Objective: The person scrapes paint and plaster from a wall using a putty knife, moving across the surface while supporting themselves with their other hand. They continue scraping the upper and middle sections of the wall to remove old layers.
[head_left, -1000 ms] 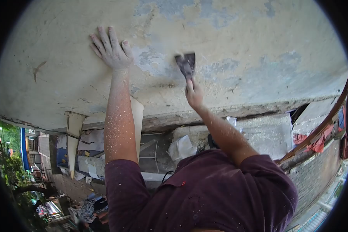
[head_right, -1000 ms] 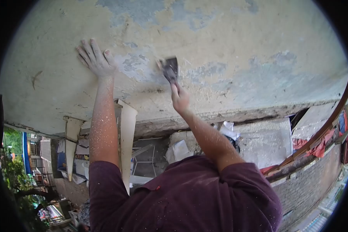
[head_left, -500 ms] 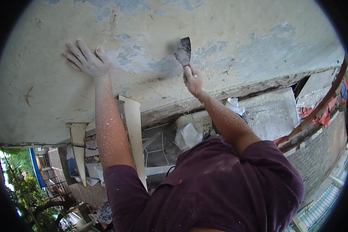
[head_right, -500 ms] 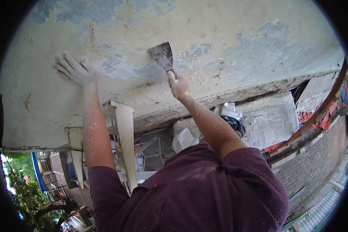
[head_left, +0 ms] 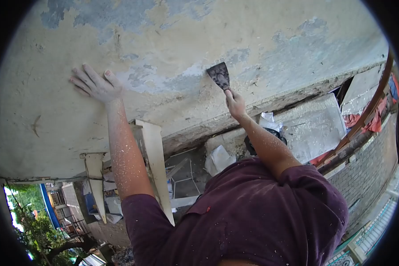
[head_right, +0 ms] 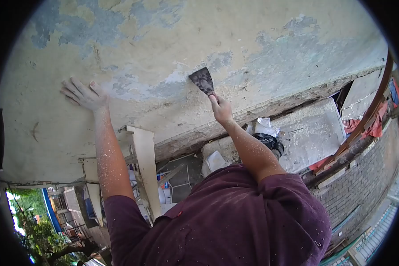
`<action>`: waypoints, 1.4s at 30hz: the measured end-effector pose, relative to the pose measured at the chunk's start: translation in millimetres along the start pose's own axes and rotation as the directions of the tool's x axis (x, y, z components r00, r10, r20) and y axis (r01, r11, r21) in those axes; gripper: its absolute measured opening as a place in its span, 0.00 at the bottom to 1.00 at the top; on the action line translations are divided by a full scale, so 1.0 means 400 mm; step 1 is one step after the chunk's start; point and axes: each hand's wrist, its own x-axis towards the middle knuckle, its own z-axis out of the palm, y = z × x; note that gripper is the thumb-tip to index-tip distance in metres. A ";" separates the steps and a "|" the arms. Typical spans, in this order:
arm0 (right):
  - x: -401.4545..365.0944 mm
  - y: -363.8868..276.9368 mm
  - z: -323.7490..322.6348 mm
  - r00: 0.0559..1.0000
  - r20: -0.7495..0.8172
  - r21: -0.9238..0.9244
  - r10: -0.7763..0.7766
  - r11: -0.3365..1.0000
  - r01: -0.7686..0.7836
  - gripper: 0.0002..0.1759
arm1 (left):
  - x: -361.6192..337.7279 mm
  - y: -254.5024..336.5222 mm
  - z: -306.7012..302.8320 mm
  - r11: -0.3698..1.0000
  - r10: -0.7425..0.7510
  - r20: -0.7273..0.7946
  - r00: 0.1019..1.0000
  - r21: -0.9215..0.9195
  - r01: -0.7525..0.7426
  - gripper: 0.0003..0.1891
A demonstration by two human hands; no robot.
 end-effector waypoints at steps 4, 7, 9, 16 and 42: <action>0.018 -0.232 -0.010 0.996 0.007 0.033 -0.086 0.996 0.085 0.23 | 0.007 -0.002 0.003 0.999 0.034 -0.006 0.999 -0.009 -0.034 0.34; 0.035 -0.273 -0.047 0.987 -0.024 0.075 -0.162 0.984 0.163 0.23 | -0.004 0.019 -0.004 1.000 0.021 0.017 1.000 0.023 -0.022 0.35; 0.020 -0.104 -0.105 0.999 -0.022 0.033 -0.030 0.999 0.031 0.23 | -0.013 0.053 -0.003 0.994 -0.104 0.057 0.993 0.036 0.102 0.35; 0.047 -0.264 -0.100 0.991 -0.016 0.205 -0.131 0.970 0.132 0.24 | -0.197 0.386 0.095 0.993 -0.052 0.257 0.965 -0.092 0.078 0.39; 0.088 -0.180 -0.200 0.995 -0.043 -0.041 -0.090 0.995 0.088 0.28 | -0.222 0.390 0.139 1.000 -0.013 0.101 0.995 -0.010 0.014 0.40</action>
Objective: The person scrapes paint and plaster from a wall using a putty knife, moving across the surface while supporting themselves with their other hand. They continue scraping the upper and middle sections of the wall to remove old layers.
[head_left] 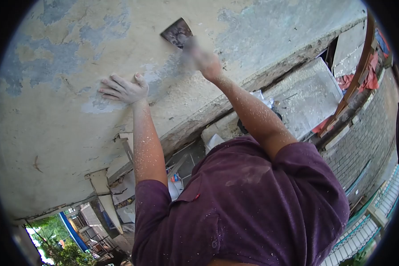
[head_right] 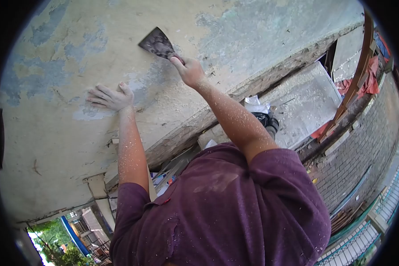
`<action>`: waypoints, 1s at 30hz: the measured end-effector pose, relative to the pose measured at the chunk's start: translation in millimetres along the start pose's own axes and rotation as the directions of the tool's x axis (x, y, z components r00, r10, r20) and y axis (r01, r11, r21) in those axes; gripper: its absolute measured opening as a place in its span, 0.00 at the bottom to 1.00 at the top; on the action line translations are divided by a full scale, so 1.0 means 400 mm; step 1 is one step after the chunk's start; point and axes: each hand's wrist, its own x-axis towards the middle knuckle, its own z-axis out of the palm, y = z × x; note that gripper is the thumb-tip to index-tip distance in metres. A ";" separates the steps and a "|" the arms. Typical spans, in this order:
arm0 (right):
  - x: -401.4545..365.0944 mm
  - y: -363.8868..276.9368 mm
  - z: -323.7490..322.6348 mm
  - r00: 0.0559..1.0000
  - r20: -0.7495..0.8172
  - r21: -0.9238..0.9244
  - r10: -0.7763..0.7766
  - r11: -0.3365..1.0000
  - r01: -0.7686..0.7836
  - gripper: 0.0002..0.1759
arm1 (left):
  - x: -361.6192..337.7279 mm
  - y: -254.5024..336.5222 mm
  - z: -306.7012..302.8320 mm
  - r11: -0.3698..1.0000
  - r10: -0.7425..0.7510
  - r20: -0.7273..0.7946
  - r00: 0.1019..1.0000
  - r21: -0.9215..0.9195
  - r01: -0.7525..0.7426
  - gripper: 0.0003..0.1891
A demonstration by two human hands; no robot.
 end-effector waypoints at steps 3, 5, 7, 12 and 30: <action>-0.078 0.217 -0.028 0.994 -0.093 -0.065 0.056 0.996 -0.062 0.28 | -0.004 -0.008 -0.001 1.000 0.011 0.026 1.000 0.013 -0.012 0.40; -0.140 0.379 -0.019 0.975 -0.157 -0.133 0.157 0.975 -0.178 0.30 | -0.004 -0.008 -0.008 1.000 0.014 0.015 1.000 0.018 -0.014 0.40; -0.130 0.376 -0.025 0.957 -0.162 -0.171 0.242 0.948 -0.268 0.31 | 0.003 -0.003 -0.002 0.999 0.022 0.013 1.000 0.024 -0.022 0.39; -0.062 0.308 -0.030 0.967 -0.129 0.126 0.219 0.971 -0.203 0.31 | -0.002 -0.008 0.000 1.000 0.026 0.028 0.999 0.012 -0.027 0.42; -0.087 0.318 -0.042 0.974 -0.204 -0.033 0.102 0.993 -0.111 0.31 | 0.003 0.002 -0.003 0.999 0.021 -0.013 1.000 0.042 -0.021 0.41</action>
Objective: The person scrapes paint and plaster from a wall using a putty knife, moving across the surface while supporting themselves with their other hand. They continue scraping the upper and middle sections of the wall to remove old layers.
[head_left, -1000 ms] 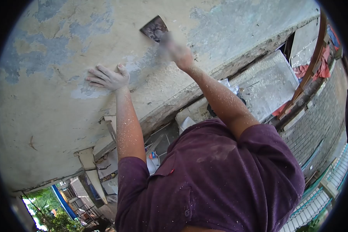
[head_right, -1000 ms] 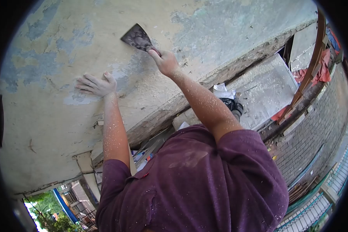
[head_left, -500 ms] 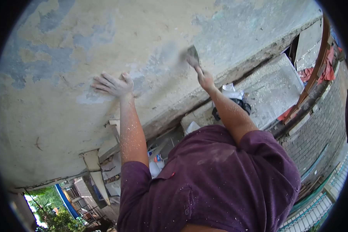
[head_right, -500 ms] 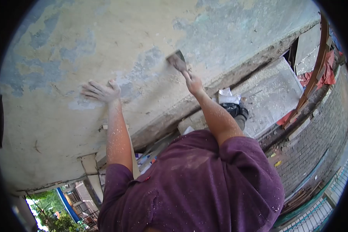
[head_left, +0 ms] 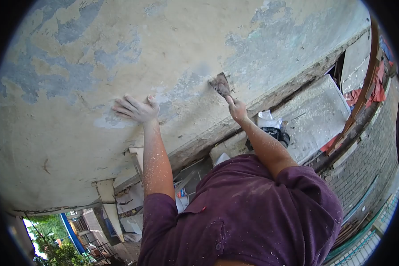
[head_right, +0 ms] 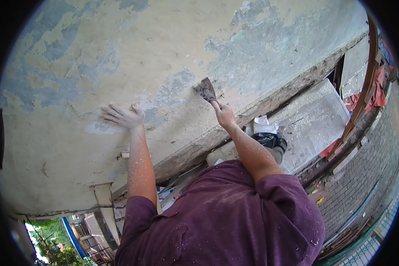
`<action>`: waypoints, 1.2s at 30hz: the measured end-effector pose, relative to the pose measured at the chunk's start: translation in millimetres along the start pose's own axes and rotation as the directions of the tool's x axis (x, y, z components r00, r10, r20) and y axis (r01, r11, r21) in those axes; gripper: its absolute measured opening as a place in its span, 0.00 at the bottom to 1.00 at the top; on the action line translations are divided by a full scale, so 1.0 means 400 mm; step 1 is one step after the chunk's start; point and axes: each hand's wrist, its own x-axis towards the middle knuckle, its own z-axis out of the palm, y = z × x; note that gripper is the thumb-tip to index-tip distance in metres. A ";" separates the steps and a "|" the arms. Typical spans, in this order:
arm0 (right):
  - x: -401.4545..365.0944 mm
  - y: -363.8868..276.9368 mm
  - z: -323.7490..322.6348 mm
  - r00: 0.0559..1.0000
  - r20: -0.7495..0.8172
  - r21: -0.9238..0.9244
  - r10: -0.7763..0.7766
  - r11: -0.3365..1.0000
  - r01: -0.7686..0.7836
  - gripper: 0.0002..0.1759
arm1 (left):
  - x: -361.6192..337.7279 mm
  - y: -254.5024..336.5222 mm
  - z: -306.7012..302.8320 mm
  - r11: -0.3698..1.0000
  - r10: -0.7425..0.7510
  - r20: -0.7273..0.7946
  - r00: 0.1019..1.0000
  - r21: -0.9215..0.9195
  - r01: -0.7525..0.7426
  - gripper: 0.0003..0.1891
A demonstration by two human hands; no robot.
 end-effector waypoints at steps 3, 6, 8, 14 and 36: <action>-0.012 -0.038 -0.024 0.962 0.168 -0.120 0.215 0.973 -0.197 0.30 | -0.009 -0.004 0.003 1.000 0.005 0.004 1.000 0.008 -0.005 0.40; 0.015 -0.104 -0.031 0.986 0.130 0.009 0.108 0.994 -0.110 0.30 | -0.014 -0.008 0.006 1.000 0.005 0.017 1.000 -0.006 -0.005 0.42; 0.073 -0.203 -0.019 0.990 0.143 0.044 0.005 0.999 -0.011 0.28 | -0.023 -0.002 -0.005 1.000 0.009 0.012 1.000 0.008 -0.009 0.41; 0.053 -0.443 -0.017 0.991 0.113 0.070 -0.077 0.995 0.069 0.26 | -0.017 -0.002 -0.003 1.000 0.007 0.011 1.000 0.009 -0.007 0.40; -0.026 -0.211 -0.015 0.964 0.144 0.036 0.224 0.972 -0.231 0.32 | -0.016 -0.008 0.016 1.000 0.010 -0.041 0.999 0.003 -0.010 0.39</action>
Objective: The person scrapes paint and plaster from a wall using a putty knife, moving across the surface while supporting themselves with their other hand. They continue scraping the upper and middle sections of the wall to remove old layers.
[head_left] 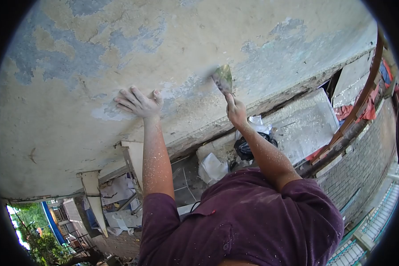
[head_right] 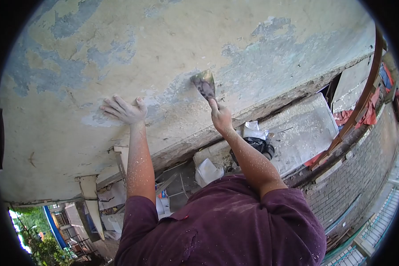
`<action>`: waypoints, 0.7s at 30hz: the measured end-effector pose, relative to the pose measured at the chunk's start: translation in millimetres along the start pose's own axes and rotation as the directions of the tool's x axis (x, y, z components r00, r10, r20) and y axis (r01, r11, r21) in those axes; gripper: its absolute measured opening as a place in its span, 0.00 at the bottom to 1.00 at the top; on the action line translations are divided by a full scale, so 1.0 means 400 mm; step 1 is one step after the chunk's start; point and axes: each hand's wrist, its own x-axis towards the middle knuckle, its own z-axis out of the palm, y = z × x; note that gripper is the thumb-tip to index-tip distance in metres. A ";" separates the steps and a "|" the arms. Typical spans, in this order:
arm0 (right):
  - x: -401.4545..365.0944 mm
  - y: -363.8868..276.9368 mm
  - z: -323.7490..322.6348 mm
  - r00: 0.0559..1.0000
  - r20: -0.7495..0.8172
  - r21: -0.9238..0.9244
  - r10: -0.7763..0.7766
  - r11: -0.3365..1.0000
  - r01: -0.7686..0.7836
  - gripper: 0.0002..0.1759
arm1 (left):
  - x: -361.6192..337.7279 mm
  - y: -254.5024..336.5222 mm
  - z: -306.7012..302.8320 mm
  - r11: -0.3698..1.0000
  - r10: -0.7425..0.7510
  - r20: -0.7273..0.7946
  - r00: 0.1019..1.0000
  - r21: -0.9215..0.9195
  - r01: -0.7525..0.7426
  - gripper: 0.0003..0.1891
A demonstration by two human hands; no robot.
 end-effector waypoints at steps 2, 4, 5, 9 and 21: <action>0.017 -0.108 0.005 0.980 -0.017 -0.014 -0.200 0.980 0.200 0.32 | 0.000 0.005 -0.002 1.000 -0.008 -0.019 1.000 0.009 0.008 0.38; 0.014 -0.261 0.024 0.952 -0.018 -0.028 -0.305 0.952 0.304 0.30 | -0.002 0.003 -0.002 1.000 -0.015 -0.011 1.000 -0.009 0.015 0.38; 0.008 -0.332 0.027 0.943 -0.019 -0.027 -0.331 0.943 0.331 0.29 | 0.002 -0.002 0.006 1.000 -0.018 -0.021 1.000 -0.007 0.018 0.38; -0.023 -0.378 0.018 0.969 0.078 -0.069 -0.237 0.968 0.242 0.28 | -0.012 0.007 0.002 1.000 -0.025 0.015 1.000 -0.016 0.025 0.39; -0.025 -0.337 0.092 0.930 0.047 -0.046 -0.364 0.930 0.366 0.27 | -0.018 -0.007 -0.010 0.998 -0.019 0.035 0.999 -0.051 0.020 0.40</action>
